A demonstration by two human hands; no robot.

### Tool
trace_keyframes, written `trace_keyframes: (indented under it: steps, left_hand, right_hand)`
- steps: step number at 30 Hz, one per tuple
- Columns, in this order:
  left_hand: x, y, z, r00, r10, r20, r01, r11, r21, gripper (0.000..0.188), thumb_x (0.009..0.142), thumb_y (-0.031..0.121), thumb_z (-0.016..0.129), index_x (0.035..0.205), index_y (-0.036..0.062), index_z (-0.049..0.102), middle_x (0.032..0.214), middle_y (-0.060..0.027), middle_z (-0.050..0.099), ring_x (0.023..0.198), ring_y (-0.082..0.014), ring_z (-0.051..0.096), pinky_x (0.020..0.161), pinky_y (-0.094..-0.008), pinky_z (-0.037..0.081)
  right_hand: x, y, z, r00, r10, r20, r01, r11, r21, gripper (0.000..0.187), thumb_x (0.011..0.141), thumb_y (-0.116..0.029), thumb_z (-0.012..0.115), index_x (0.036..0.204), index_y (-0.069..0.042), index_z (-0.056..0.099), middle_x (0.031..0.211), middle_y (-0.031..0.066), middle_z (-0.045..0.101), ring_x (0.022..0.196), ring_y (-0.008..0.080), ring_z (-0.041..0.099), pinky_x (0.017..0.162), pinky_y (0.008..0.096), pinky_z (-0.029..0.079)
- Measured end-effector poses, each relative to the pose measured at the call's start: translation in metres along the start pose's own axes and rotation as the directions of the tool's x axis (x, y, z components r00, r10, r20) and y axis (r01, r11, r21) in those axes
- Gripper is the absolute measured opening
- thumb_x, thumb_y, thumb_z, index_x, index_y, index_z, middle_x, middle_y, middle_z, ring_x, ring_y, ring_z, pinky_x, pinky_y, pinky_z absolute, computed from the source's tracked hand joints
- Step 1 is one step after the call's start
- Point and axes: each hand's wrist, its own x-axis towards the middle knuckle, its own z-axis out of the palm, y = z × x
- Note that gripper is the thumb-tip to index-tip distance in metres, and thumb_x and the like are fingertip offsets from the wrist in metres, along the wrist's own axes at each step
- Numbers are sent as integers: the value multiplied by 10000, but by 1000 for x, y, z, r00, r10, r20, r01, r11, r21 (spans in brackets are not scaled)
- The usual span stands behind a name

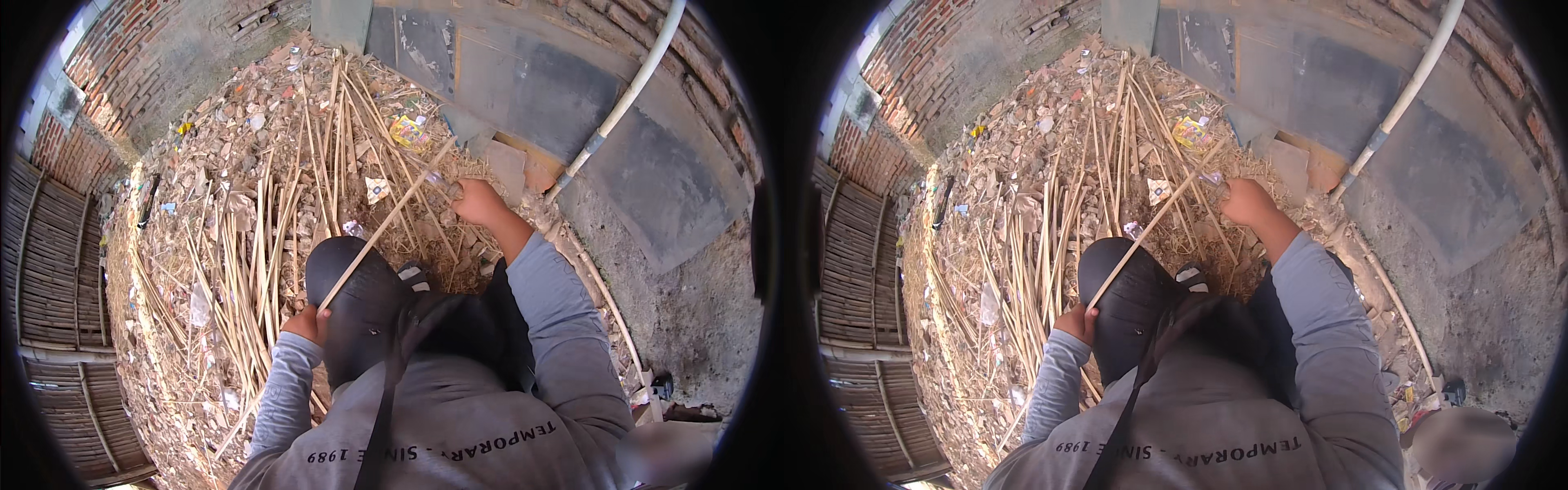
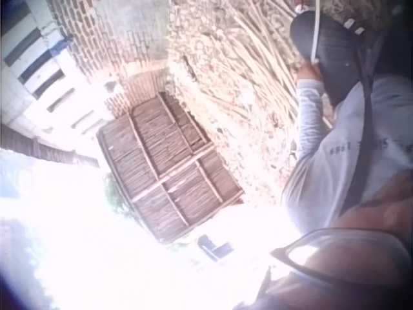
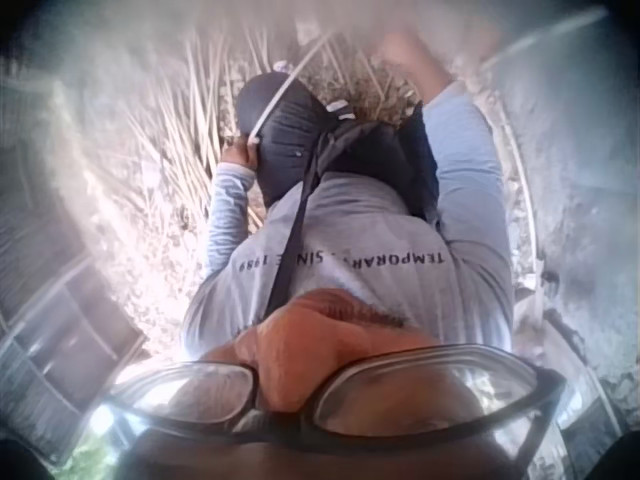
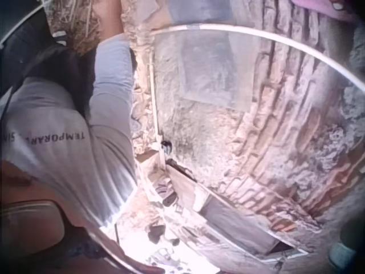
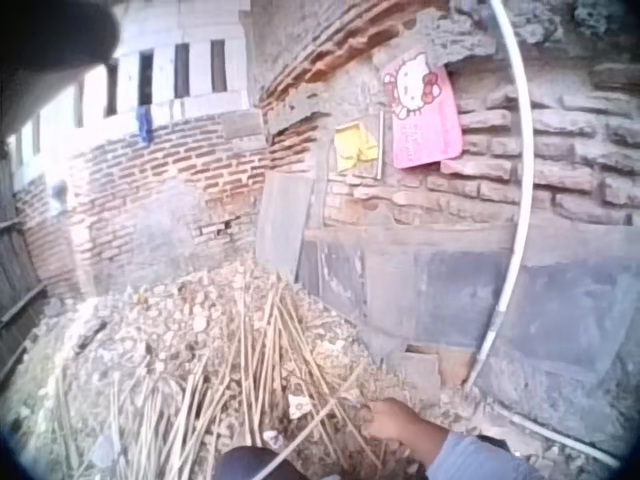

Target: The person holds a long bamboo strip by hand and repeatedly scrapes its surface using a metal blade to smooth it, working along its length while seated near a pile of similar strips.

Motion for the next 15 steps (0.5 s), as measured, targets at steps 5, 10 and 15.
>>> trace_keyframes:
  steps: [5,10,15]
  left_hand:
    - [-7,-7,3,999,0,-32,-2,999,-34,430,959,421,465,877,6,549,693,-281,607,717,-485,603,650,-538,472]
    - [-2,0,4,999,-11,-30,10,1000,-22,414,955,413,477,885,12,555,705,-281,614,727,-490,605,656,-541,473]
    - [-2,-8,7,999,-20,-49,19,1000,-4,395,952,408,491,894,22,551,688,-276,610,712,-491,604,633,-547,468]
  right_hand:
    - [-28,-58,-1,964,-195,182,218,969,-118,330,714,-240,669,993,-66,651,886,211,659,865,395,634,773,471,507]
    - [-7,-10,4,993,-77,-87,82,995,51,327,724,-279,715,909,-24,630,851,203,655,802,385,640,722,441,503]
    - [-15,-22,-12,992,-124,21,124,992,-7,414,739,-337,711,1061,-80,668,897,190,674,866,370,649,764,442,516]
